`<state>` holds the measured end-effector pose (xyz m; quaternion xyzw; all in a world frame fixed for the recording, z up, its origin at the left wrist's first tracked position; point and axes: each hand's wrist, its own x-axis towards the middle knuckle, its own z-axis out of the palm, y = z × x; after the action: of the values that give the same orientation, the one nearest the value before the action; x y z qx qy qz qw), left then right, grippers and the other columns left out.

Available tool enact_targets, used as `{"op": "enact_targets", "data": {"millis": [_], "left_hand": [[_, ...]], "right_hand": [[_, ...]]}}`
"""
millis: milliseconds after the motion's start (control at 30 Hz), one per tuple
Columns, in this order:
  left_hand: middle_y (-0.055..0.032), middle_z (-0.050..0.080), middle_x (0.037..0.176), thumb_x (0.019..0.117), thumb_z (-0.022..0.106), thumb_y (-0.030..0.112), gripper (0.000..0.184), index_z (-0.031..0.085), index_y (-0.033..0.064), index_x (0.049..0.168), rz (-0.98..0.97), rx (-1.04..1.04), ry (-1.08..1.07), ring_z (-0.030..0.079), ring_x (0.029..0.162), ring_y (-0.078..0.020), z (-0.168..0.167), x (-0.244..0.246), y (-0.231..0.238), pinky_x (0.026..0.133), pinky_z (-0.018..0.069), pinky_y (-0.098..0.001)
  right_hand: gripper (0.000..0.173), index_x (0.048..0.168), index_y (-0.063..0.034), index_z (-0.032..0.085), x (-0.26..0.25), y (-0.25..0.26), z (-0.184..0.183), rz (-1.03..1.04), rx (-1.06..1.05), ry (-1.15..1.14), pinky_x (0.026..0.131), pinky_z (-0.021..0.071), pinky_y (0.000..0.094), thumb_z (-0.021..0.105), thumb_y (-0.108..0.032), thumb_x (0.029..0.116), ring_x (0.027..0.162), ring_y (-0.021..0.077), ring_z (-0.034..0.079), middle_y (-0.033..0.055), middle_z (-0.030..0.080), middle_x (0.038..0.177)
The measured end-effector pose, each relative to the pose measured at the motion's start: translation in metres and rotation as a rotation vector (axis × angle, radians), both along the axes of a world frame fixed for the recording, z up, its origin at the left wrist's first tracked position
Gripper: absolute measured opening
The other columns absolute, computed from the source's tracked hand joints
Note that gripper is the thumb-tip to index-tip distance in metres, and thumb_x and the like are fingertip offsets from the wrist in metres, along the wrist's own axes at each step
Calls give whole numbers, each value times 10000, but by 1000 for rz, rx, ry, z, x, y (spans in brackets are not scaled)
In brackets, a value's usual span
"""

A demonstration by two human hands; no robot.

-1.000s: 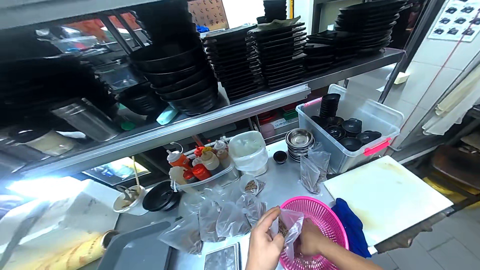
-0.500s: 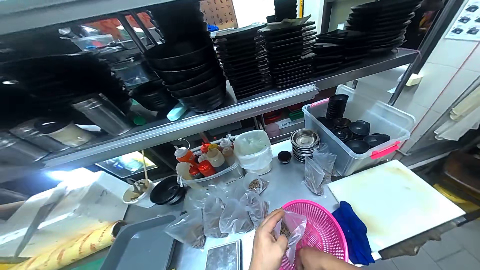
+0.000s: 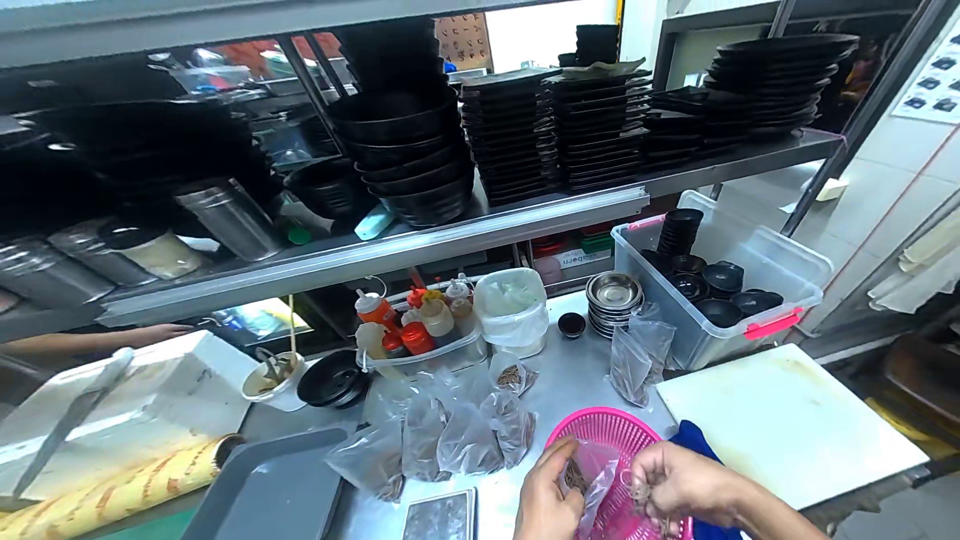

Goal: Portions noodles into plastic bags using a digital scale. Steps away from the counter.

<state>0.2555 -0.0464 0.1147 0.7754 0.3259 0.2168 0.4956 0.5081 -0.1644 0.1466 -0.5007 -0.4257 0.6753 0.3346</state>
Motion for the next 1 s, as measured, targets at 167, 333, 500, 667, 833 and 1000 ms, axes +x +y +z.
{"op": "enact_targets", "data": {"millis": [167,333,500,667,833,1000], "left_hand": [[-41,573,1485,774,697,29,595,655,91,1364,-34,51,4,559,1347,-135,1,7,-8,1053,542,-407],[-52,592,1454,756,774,74,610,658,94,1354,-11,16,-17,583,1309,-143,9,14,-15,1068,531,-409],[-100,568,1476,743,764,72,655,627,60,1383,82,-40,-21,554,1349,-181,0,14,-12,1092,509,-427],[-51,541,1508,727,750,25,670,636,107,1382,133,-97,-50,561,1337,-139,-3,9,-11,1021,566,-395],[-6,513,1533,745,731,-76,705,618,137,1408,157,-239,-172,729,799,-177,33,4,-11,596,650,-383],[-16,532,1523,738,673,-121,711,618,116,1406,155,-218,-316,682,653,-201,73,-1,-1,512,605,-380]], "right_hand": [[172,948,-84,701,-5,10,85,-64,268,10,601,611,363,740,21,819,698,186,701,82,720,864],[131,974,-108,729,-33,39,83,-33,337,-463,665,600,410,748,-129,846,739,174,693,48,725,884],[311,1181,-211,747,-54,45,55,47,335,-930,941,567,504,683,-225,877,1055,195,702,14,744,1136],[184,1064,-164,741,-24,29,35,-423,248,-582,654,651,371,665,-154,897,756,143,743,-12,768,990],[636,1412,-108,589,-10,22,-67,-35,-78,-833,968,533,621,793,-256,828,1101,359,685,178,707,1209],[1021,1492,-63,498,-49,32,-153,67,6,-1076,1125,362,706,891,-510,663,1461,487,344,249,401,1579]]}}
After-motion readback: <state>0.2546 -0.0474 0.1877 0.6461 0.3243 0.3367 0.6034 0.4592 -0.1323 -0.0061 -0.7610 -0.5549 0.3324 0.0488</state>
